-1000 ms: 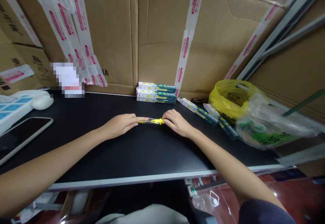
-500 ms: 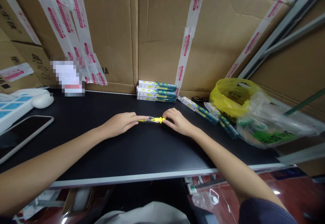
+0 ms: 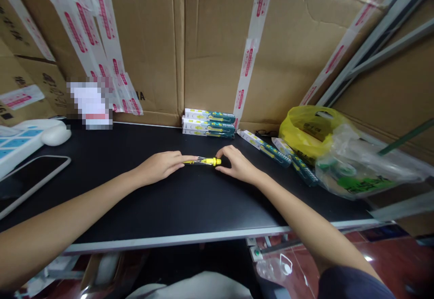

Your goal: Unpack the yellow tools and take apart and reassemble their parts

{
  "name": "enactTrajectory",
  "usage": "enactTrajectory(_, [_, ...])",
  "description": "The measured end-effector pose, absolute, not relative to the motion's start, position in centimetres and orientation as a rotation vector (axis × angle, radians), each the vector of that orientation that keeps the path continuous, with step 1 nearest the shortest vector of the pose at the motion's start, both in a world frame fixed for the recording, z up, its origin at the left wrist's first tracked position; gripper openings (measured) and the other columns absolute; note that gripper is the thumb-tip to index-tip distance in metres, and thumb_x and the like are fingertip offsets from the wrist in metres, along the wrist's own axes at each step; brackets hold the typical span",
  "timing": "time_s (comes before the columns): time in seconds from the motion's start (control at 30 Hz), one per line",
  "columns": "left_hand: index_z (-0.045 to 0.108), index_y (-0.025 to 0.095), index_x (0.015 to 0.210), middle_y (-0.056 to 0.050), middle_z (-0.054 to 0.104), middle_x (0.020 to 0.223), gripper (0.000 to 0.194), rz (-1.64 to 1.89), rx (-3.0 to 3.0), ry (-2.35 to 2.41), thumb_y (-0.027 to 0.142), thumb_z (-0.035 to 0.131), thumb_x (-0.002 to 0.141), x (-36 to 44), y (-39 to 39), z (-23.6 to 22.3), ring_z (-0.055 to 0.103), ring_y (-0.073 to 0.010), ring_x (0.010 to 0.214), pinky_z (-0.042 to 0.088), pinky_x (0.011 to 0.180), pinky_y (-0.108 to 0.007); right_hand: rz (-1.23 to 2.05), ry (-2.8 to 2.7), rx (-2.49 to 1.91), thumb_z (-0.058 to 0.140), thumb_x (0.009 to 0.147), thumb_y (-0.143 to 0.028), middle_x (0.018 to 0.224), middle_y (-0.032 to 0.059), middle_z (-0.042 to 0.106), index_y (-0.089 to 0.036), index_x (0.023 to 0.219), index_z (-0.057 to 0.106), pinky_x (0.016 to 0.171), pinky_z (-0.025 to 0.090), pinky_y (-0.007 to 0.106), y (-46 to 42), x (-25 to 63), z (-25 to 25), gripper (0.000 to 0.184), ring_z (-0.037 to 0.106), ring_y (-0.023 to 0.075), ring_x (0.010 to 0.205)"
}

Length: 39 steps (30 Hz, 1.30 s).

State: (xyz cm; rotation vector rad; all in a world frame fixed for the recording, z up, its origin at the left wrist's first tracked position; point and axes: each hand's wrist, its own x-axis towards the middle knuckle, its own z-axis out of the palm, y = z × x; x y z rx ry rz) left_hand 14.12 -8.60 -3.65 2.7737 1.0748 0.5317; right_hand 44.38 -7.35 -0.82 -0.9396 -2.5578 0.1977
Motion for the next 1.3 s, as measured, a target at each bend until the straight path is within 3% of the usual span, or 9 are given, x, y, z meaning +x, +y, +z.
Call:
enactTrajectory(0.1, [0.038,0.037,0.141,0.000,0.054,0.091,0.042,0.551,2.776,1.069,0.032,0.032,0.100,14.10,-8.55,-3.71,0.054,-0.0132,0.081,0.040,0.074,-0.022,0.223,-2.580,-0.959,0.052,0.091,-0.041,0.104,0.0078,0.059,-0.021,0.104,0.053,0.087,0.042,0.038,-7.41,44.39,-0.77,0.024,0.050,0.0226,0.098])
enactTrajectory(0.27, [0.037,0.036,0.142,-0.001,0.054,0.091,0.042,0.557,2.784,1.051,0.033,0.031,0.100,14.08,-8.53,-3.72,0.053,-0.0132,0.081,0.040,0.074,-0.022,0.165,-2.662,-0.965,0.031,0.099,-0.034,0.105,0.0094,0.059,-0.021,0.100,0.059,0.089,0.040,0.041,-7.15,44.33,-1.06,0.031,0.049,0.0229,0.099])
enactTrajectory(0.67, [0.037,0.037,0.141,-0.001,0.053,0.092,0.042,0.510,2.771,1.080,0.032,0.032,0.100,14.03,-8.54,-3.70,0.053,-0.0135,0.081,0.040,0.075,-0.023,0.171,-2.617,-0.923,0.054,0.090,-0.029,0.103,0.0070,0.059,-0.021,0.096,0.054,0.087,0.040,0.038,-7.04,44.49,-1.05,0.010,0.050,0.0221,0.100])
enactTrajectory(0.83, [0.038,0.036,0.141,-0.001,0.054,0.091,0.041,0.528,2.782,1.062,0.033,0.031,0.100,14.14,-8.63,-3.56,0.053,-0.0136,0.082,0.040,0.075,-0.023,0.184,-2.586,-0.940,0.061,0.085,-0.030,0.100,0.0061,0.059,-0.021,0.095,0.052,0.085,0.041,0.036,-7.21,44.40,-0.95,0.016,0.050,0.0216,0.095])
enactTrajectory(0.97, [0.037,0.036,0.141,-0.001,0.054,0.091,0.042,0.530,2.781,1.069,0.032,0.032,0.100,14.18,-8.65,-3.52,0.053,-0.0132,0.082,0.040,0.074,-0.022,0.224,-2.601,-0.949,0.050,0.092,-0.040,0.102,0.0073,0.059,-0.020,0.102,0.053,0.086,0.040,0.037,-7.46,44.30,-0.77,0.022,0.050,0.0217,0.096])
enactTrajectory(1.1, [0.037,0.037,0.141,0.000,0.053,0.090,0.042,0.519,2.769,1.079,0.032,0.032,0.100,14.10,-8.55,-3.65,0.053,-0.0130,0.081,0.040,0.075,-0.022,0.184,-2.653,-0.959,0.030,0.100,-0.034,0.102,0.0080,0.060,-0.020,0.101,0.057,0.088,0.039,0.038,-7.31,44.28,-0.95,0.030,0.049,0.0215,0.097])
enactTrajectory(1.3, [0.037,0.037,0.141,-0.001,0.054,0.092,0.042,0.517,2.784,1.081,0.031,0.032,0.100,14.05,-8.50,-3.78,0.053,-0.0135,0.082,0.040,0.074,-0.022,0.159,-2.649,-0.932,0.042,0.096,-0.032,0.104,0.0079,0.060,-0.020,0.101,0.057,0.090,0.039,0.038,-7.15,44.32,-1.02,0.019,0.049,0.0218,0.100])
